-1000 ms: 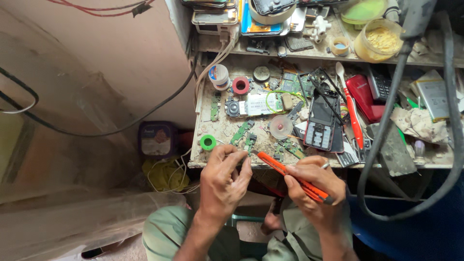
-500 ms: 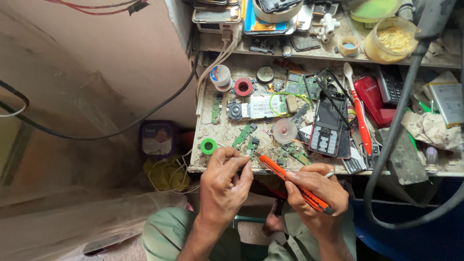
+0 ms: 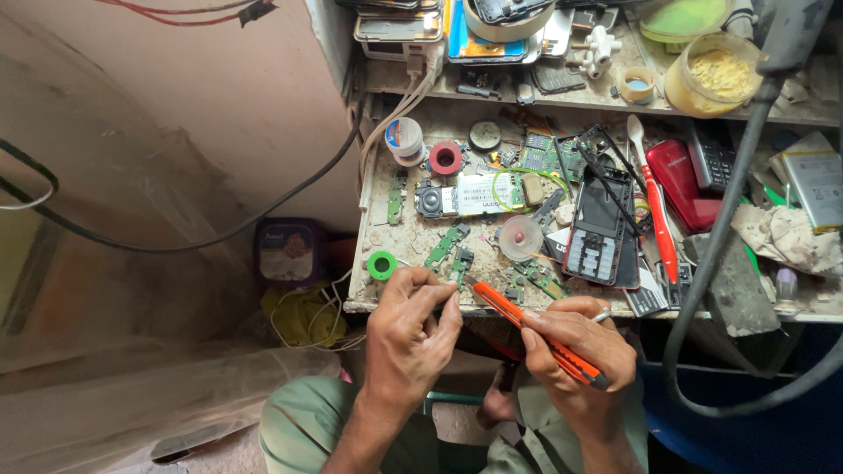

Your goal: The person cleans a small green circuit board using a spray bottle and a toothbrush. They then scrape the board with a utility knife and use a hot air gun to heat specific components. The person also uses tweezers to handle small parts on the board.

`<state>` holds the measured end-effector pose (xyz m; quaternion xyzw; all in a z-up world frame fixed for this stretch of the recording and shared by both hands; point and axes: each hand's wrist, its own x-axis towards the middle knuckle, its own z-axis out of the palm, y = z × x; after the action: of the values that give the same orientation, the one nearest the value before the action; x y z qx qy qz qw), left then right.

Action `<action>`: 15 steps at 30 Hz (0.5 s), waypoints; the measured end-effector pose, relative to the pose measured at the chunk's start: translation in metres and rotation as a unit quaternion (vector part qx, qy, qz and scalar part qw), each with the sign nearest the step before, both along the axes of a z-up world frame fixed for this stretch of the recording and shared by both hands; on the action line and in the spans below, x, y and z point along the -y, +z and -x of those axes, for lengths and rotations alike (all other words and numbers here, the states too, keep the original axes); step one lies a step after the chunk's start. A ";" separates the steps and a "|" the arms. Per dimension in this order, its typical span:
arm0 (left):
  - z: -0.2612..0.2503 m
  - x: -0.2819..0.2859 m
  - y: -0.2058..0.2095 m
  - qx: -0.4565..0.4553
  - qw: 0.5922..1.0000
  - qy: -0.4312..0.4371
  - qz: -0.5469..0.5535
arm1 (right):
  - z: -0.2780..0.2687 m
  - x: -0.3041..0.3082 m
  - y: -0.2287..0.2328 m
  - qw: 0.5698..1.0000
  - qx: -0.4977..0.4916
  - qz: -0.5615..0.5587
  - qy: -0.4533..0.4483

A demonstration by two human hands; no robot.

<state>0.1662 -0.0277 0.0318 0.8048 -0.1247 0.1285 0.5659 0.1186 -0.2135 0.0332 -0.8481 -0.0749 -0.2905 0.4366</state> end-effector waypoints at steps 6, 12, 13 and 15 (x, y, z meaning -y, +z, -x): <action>0.000 0.000 0.000 0.001 1.000 0.001 0.000 | 0.001 0.001 0.001 1.000 -0.009 -0.005 0.003; 0.000 0.000 0.001 -0.005 1.000 0.000 0.004 | 0.000 0.000 -0.001 1.000 0.000 -0.012 0.002; 0.000 0.000 0.001 0.001 1.000 0.000 0.001 | 0.001 0.001 0.000 1.000 -0.004 -0.012 0.003; 0.000 0.000 0.001 -0.001 1.000 -0.002 0.005 | 0.001 0.001 0.000 1.000 -0.005 -0.014 0.002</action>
<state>0.1663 -0.0278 0.0328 0.8020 -0.1249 0.1274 0.5701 0.1178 -0.2141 0.0334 -0.8434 -0.0699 -0.2862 0.4493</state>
